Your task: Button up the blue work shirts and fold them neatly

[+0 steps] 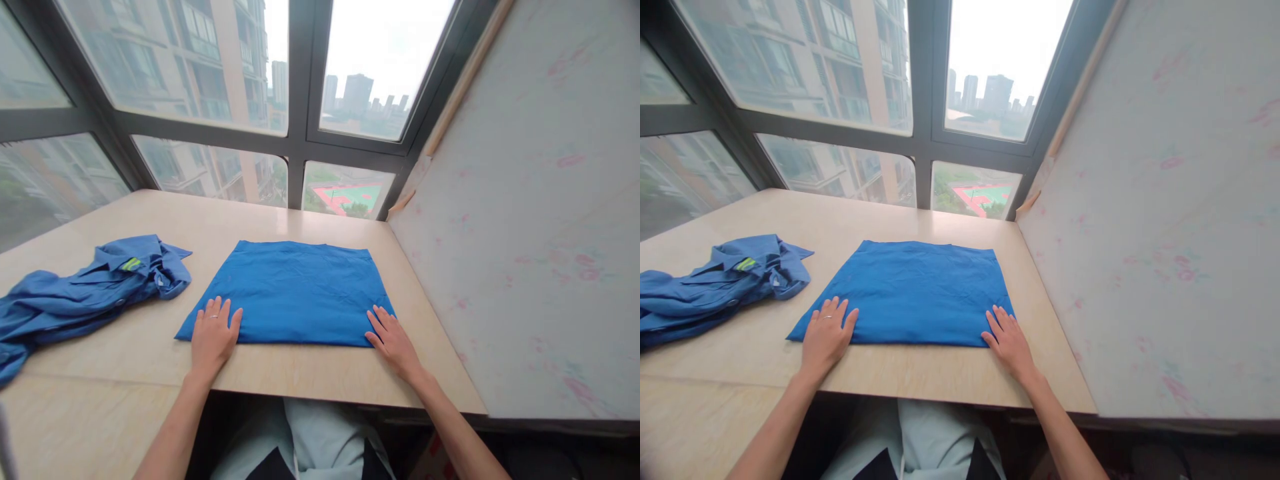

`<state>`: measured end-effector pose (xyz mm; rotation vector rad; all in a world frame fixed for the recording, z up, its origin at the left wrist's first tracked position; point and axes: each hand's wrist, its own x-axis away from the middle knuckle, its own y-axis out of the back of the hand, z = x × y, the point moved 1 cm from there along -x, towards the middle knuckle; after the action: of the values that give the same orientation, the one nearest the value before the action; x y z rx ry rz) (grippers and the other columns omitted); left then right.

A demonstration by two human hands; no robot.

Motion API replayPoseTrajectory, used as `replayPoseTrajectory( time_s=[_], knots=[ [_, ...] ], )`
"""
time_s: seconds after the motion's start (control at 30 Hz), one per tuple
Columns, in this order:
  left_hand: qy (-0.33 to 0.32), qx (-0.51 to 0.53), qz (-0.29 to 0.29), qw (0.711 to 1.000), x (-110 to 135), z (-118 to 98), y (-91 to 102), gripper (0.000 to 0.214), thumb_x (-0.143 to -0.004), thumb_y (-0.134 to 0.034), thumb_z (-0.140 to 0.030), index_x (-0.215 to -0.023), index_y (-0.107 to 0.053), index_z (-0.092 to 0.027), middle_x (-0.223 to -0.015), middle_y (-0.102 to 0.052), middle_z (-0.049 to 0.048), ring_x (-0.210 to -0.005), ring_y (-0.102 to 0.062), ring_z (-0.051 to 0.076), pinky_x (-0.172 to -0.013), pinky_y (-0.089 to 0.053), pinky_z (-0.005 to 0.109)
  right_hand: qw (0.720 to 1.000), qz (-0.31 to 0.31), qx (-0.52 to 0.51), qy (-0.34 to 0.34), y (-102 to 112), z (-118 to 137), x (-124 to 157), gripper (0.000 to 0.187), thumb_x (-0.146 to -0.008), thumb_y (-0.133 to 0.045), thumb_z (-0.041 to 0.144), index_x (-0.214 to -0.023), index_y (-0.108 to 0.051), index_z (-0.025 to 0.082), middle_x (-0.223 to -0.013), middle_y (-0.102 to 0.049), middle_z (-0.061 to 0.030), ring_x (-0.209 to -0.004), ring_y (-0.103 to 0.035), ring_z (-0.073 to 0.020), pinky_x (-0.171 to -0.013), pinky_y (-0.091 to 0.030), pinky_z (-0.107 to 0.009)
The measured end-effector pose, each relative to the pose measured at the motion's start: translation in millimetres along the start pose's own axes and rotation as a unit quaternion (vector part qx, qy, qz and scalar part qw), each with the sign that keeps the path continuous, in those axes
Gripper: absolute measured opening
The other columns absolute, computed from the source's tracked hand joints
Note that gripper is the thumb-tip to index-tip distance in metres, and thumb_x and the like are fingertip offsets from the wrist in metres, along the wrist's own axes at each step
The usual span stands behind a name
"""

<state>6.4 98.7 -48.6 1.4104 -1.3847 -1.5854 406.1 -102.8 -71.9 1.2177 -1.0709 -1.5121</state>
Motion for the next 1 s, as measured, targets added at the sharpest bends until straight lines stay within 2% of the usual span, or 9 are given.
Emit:
replayPoseTrajectory(
  time_s=[0.1,0.23,0.37,0.47,0.67,0.83,0.93,1.0],
  knots=[
    [0.037,-0.019,-0.017,0.999,3,-3,5.1,0.066,-0.097,-0.024,-0.047,-0.134,-0.055,-0.001,-0.143,-0.048,0.0269,-0.139,-0.038,0.039,-0.113,-0.027,0.056,1.000,0.015,-0.003,-0.011,2,-9,8,0.060,-0.100,-0.032,0.056,-0.149,-0.041,0.022,-0.155,-0.036,-0.0113,-0.144,-0.033,-0.0283,-0.114,-0.032,-0.054],
    [0.048,-0.031,-0.005,0.998,5,-4,8.5,0.065,-0.096,-0.026,-0.047,-0.135,-0.054,-0.003,-0.144,-0.048,0.0255,-0.137,-0.041,0.037,-0.113,-0.028,0.055,0.999,0.036,-0.009,-0.017,6,-15,15,0.062,-0.100,-0.031,0.057,-0.150,-0.038,0.021,-0.157,-0.033,-0.0113,-0.144,-0.033,-0.0274,-0.115,-0.031,-0.053],
    [0.044,-0.030,0.017,0.998,6,6,12.0,0.061,-0.096,-0.028,-0.048,-0.132,-0.058,-0.009,-0.140,-0.054,0.0214,-0.132,-0.048,0.034,-0.108,-0.037,0.051,0.999,0.050,-0.017,-0.009,10,-18,20,0.062,-0.099,-0.033,0.057,-0.149,-0.041,0.020,-0.156,-0.033,-0.0126,-0.143,-0.034,-0.0276,-0.114,-0.032,-0.052],
    [0.054,-0.019,0.035,0.998,9,16,16.2,0.059,-0.095,-0.031,-0.046,-0.127,-0.062,-0.008,-0.135,-0.059,0.0212,-0.125,-0.055,0.033,-0.103,-0.043,0.046,0.998,0.056,-0.020,0.000,14,-21,26,0.060,-0.099,-0.033,0.056,-0.146,-0.045,0.020,-0.155,-0.036,-0.0126,-0.142,-0.037,-0.0276,-0.114,-0.034,-0.052],
    [0.065,0.003,0.025,0.998,21,17,18.2,0.058,-0.093,-0.035,-0.042,-0.127,-0.062,-0.005,-0.134,-0.058,0.0228,-0.125,-0.054,0.034,-0.104,-0.042,0.045,0.998,0.060,-0.028,-0.005,26,-21,45,0.054,-0.100,-0.037,0.051,-0.143,-0.049,0.022,-0.152,-0.041,-0.0103,-0.139,-0.042,-0.0285,-0.111,-0.037,-0.054],
    [0.058,0.018,0.000,0.998,37,8,14.7,0.057,-0.093,-0.034,-0.041,-0.128,-0.061,-0.005,-0.136,-0.056,0.0238,-0.127,-0.052,0.036,-0.106,-0.039,0.048,0.995,0.062,-0.027,-0.076,38,-10,46,0.044,-0.099,-0.041,0.041,-0.130,-0.063,0.020,-0.144,-0.052,-0.0113,-0.132,-0.050,-0.0291,-0.109,-0.040,-0.053],
    [0.044,0.022,-0.019,0.999,43,5,12.7,0.057,-0.094,-0.033,-0.038,-0.128,-0.060,-0.002,-0.139,-0.053,0.0274,-0.130,-0.049,0.039,-0.107,-0.036,0.053,0.990,0.057,0.002,-0.130,45,8,32,0.038,-0.096,-0.046,0.037,-0.117,-0.071,0.016,-0.134,-0.061,-0.0161,-0.123,-0.059,-0.0325,-0.106,-0.042,-0.055],
    [0.043,0.033,-0.027,0.998,45,5,10.7,0.057,-0.093,-0.034,-0.038,-0.128,-0.060,-0.001,-0.138,-0.052,0.0284,-0.130,-0.048,0.040,-0.107,-0.035,0.054,0.990,0.042,0.006,-0.134,47,26,19,0.038,-0.094,-0.050,0.036,-0.116,-0.071,0.013,-0.133,-0.061,-0.0193,-0.121,-0.059,-0.0341,-0.105,-0.042,-0.055]
  ],
)
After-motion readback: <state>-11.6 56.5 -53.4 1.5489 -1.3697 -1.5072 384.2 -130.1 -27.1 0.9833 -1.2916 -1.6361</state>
